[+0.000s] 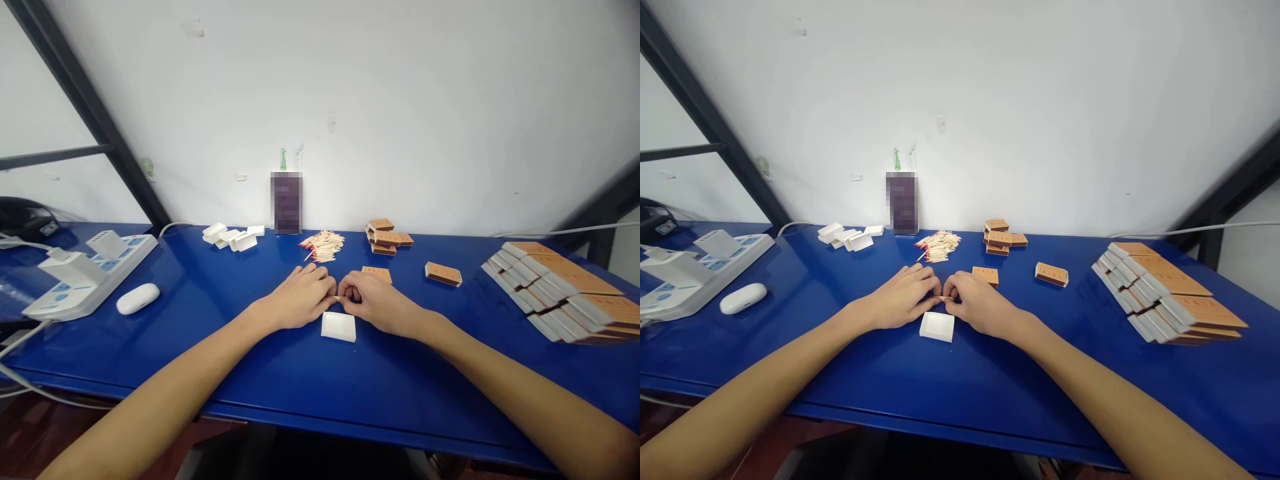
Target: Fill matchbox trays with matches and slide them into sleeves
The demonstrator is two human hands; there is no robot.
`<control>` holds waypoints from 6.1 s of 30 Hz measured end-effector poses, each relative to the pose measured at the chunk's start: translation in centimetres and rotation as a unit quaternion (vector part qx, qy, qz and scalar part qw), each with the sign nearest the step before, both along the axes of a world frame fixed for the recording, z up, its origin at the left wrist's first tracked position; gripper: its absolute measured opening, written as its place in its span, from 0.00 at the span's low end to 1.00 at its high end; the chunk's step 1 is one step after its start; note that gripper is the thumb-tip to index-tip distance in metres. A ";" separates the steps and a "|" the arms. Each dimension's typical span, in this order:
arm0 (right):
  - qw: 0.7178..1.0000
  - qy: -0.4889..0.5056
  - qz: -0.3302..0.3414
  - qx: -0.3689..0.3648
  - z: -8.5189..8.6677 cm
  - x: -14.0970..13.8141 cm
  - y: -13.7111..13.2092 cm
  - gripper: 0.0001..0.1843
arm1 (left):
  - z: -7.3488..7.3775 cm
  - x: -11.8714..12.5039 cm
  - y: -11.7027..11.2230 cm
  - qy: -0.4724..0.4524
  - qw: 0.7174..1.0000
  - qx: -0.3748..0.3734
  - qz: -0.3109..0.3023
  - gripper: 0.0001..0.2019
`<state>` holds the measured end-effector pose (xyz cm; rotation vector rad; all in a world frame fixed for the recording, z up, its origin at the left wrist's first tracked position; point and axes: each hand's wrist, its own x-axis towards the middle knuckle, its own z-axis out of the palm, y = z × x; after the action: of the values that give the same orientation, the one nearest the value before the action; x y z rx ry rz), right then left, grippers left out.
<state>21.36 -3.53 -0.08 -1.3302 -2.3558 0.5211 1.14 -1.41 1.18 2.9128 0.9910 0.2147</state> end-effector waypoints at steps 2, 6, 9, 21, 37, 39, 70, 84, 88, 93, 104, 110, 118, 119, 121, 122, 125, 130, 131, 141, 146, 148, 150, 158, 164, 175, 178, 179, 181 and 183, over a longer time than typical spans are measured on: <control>1.000 -0.001 0.002 0.012 -0.3 0.2 0.0 0.05 | -0.2 0.0 0.0 -0.002 1.000 0.001 -0.006 0.13; 0.999 -0.012 0.022 0.040 -0.9 0.5 0.3 0.06 | -0.5 0.0 0.1 -0.012 1.000 -0.001 -0.014 0.14; 0.998 -0.017 0.020 0.061 -0.5 0.6 0.3 0.05 | -0.3 -0.1 0.2 -0.034 0.999 -0.012 -0.020 0.12; 0.998 -0.020 0.046 -0.045 1.7 0.0 -3.8 0.07 | 1.6 -0.4 -1.4 -0.061 0.986 -0.097 -0.124 0.08; 0.994 0.029 0.098 -0.037 1.8 0.0 -2.9 0.13 | 0.8 -0.1 -0.8 -0.069 0.990 -0.063 -0.107 0.15; 0.994 0.038 0.082 -0.060 1.6 -0.1 -2.7 0.12 | 0.8 -0.2 -0.8 -0.074 0.990 -0.064 -0.103 0.16; 0.998 0.067 0.002 -0.022 1.2 0.3 -0.9 0.10 | -0.5 -1.8 2.3 -0.117 0.992 -0.036 0.043 0.13; 0.954 -0.240 0.008 0.180 -0.1 -1.6 6.0 0.15 | -1.7 -2.8 4.7 -0.045 0.985 0.079 0.148 0.16; 0.956 -0.234 0.011 0.178 -0.3 -1.5 5.4 0.14 | -1.6 -2.5 4.5 -0.069 0.982 0.069 0.159 0.13; 0.959 -0.207 0.029 0.192 -0.2 -0.5 2.7 0.12 | -1.8 -2.6 4.7 -0.081 0.988 0.059 0.116 0.16; 0.993 -0.012 0.023 0.111 -1.4 0.6 0.0 0.09 | -1.7 -2.8 4.7 -0.052 0.992 0.068 0.091 0.18; 0.994 0.012 0.030 0.104 -1.6 0.8 0.3 0.10 | -1.6 -2.9 5.1 -0.028 0.996 0.028 0.081 0.21; 0.993 0.020 0.008 0.115 -1.5 0.4 0.9 0.09 | -1.3 -2.7 4.9 -0.049 0.998 0.029 0.039 0.18; 0.993 0.021 0.001 0.119 -1.4 0.2 1.2 0.09 | -1.3 -2.7 4.9 -0.051 0.998 0.029 0.037 0.18; 0.992 0.020 -0.014 0.120 -1.4 -0.2 1.9 0.10 | -1.2 -2.7 4.9 -0.054 0.998 0.029 0.034 0.17; 0.993 0.016 -0.020 0.118 -1.4 -0.4 2.2 0.12 | -1.1 -2.7 4.9 -0.054 0.997 0.029 0.034 0.17; 0.993 -0.005 -0.028 0.111 -1.5 -0.7 2.8 0.16 | -1.0 -2.7 4.7 -0.053 0.997 0.034 0.036 0.17; 0.991 -0.007 0.006 0.133 -1.9 -0.3 2.6 0.14 | -0.8 -2.5 3.6 -0.045 0.998 0.033 0.033 0.18; 0.991 -0.001 0.011 0.137 -2.0 -0.2 2.5 0.14 | -0.7 -2.4 3.3 -0.044 0.998 0.027 0.027 0.19; 0.989 0.061 -0.015 0.137 -2.0 0.0 2.1 0.16 | 0.1 -1.5 2.0 -0.036 0.999 -0.014 -0.013 0.17; 0.989 0.030 -0.053 0.137 -2.0 0.3 1.7 0.18 | 0.0 -2.0 2.6 -0.041 0.999 -0.031 -0.018 0.17; 0.990 0.003 -0.045 0.135 -1.9 0.4 1.6 0.20 | 0.0 -2.1 2.8 -0.045 0.998 -0.037 -0.018 0.18; 0.991 -0.020 -0.031 0.131 -1.9 0.3 1.5 0.22 | 0.1 -2.2 2.9 -0.049 0.998 -0.042 -0.016 0.17; 0.992 -0.040 -0.015 0.116 -1.7 0.3 1.3 0.20 | -0.1 -2.3 2.9 -0.066 0.997 -0.042 -0.004 0.16; 0.993 -0.036 0.005 0.115 -1.7 0.3 1.2 0.17 | -0.6 -1.5 2.7 -0.084 0.996 -0.021 0.008 0.13; 0.997 -0.039 -0.006 -0.063 1.4 1.8 0.8 0.06 | -0.7 -0.8 2.3 -0.131 0.991 0.017 0.028 0.15; 0.990 -0.074 -0.019 -0.122 2.4 2.3 0.2 0.05 | -0.3 -0.9 2.2 -0.125 0.991 0.034 0.020 0.14; 0.986 -0.090 -0.023 -0.136 2.7 2.4 0.0 0.05 | -0.2 -1.0 2.1 -0.119 0.992 0.036 0.015 0.14; 0.982 -0.123 -0.025 -0.144 3.2 2.4 -0.3 0.04 | 0.1 -1.1 2.0 -0.106 0.994 0.028 -0.001 0.14; 0.980 -0.153 -0.026 -0.127 3.5 2.4 -0.6 0.03 | 0.5 -1.3 1.8 -0.096 0.995 -0.001 -0.027 0.14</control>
<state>23.73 -4.10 3.40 -1.6891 -2.5551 0.6603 -0.14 0.35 1.63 2.8459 0.8796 0.4805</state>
